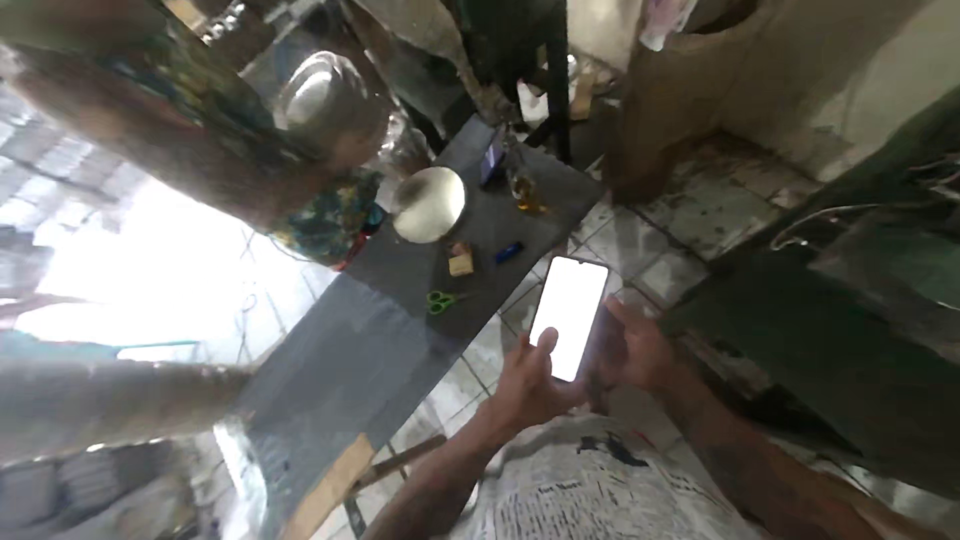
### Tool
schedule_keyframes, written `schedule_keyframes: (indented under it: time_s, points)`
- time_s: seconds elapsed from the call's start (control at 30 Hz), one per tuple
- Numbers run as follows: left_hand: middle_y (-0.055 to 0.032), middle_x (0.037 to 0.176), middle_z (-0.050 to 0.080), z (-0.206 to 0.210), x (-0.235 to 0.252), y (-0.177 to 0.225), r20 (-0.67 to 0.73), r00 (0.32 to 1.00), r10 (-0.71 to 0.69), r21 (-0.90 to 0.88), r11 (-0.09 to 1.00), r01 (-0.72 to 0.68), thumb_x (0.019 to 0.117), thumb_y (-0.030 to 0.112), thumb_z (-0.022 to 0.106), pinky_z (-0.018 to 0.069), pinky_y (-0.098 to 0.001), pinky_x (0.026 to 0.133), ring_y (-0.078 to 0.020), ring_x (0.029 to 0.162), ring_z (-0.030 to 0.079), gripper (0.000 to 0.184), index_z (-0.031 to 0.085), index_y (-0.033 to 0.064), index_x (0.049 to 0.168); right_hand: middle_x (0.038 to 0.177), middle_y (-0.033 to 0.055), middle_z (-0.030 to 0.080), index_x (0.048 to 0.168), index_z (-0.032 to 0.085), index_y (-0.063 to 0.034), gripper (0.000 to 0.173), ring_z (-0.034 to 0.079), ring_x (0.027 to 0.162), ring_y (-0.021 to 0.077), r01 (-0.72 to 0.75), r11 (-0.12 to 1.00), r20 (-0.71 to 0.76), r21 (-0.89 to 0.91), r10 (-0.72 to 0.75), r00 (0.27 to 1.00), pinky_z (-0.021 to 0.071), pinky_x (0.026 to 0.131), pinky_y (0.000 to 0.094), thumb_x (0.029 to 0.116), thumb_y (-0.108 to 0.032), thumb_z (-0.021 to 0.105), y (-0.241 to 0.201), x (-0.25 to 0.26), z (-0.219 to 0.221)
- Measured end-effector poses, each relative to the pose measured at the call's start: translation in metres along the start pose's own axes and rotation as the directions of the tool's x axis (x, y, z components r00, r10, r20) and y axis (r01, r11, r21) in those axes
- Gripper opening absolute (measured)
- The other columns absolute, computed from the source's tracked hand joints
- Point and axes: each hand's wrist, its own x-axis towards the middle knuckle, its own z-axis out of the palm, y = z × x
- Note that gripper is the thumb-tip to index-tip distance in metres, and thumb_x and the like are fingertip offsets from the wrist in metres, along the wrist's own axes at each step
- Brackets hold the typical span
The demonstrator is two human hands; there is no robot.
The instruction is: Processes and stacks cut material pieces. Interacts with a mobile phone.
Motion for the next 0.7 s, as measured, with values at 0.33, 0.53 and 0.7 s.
schedule_keyframes:
  time_s: [0.33,0.53,0.7]
  points:
    - [-0.0332,0.146,0.046,-0.074,-0.077,-0.142,0.387,0.754,-0.53,0.272,0.847,0.456,0.0806,0.038,0.081,0.0515,-0.0526,0.1,-0.0426,0.123,0.059,0.089,0.043,-0.0011,0.151,0.108,0.0064,0.061,0.132,0.055,-0.0003,0.038,0.063,0.093,0.0138,-0.069,0.958,-0.418,-0.28,-0.057,0.906,0.0569,0.084,0.0327,0.1123,-0.028,0.038,0.106,-0.003,-0.066]
    - [-0.0344,0.132,0.056,-0.036,-0.066,-0.187,0.358,0.86,-0.364,0.08,0.929,0.36,0.0771,0.039,0.084,0.0521,-0.057,0.097,-0.0442,0.116,0.062,0.084,0.052,-0.0042,0.141,0.122,0.0102,0.056,0.139,0.052,-0.0016,0.042,0.057,0.109,0.0197,-0.184,0.972,-0.689,-0.15,0.031,0.724,0.0505,0.096,0.042,0.1102,-0.031,0.045,0.191,-0.058,-0.045]
    - [-0.0292,0.147,0.05,0.008,-0.02,-0.212,0.298,0.9,-0.317,0.032,0.946,0.323,0.0749,0.036,0.088,0.0505,-0.0607,0.098,-0.044,0.123,0.059,0.093,0.044,0.0036,0.151,0.145,0.0203,0.051,0.148,0.047,-0.0009,0.043,0.054,0.13,0.0299,-0.395,0.782,-0.683,-0.482,-0.053,0.729,0.0497,0.106,0.0465,0.1091,-0.019,0.048,0.222,-0.111,-0.045]
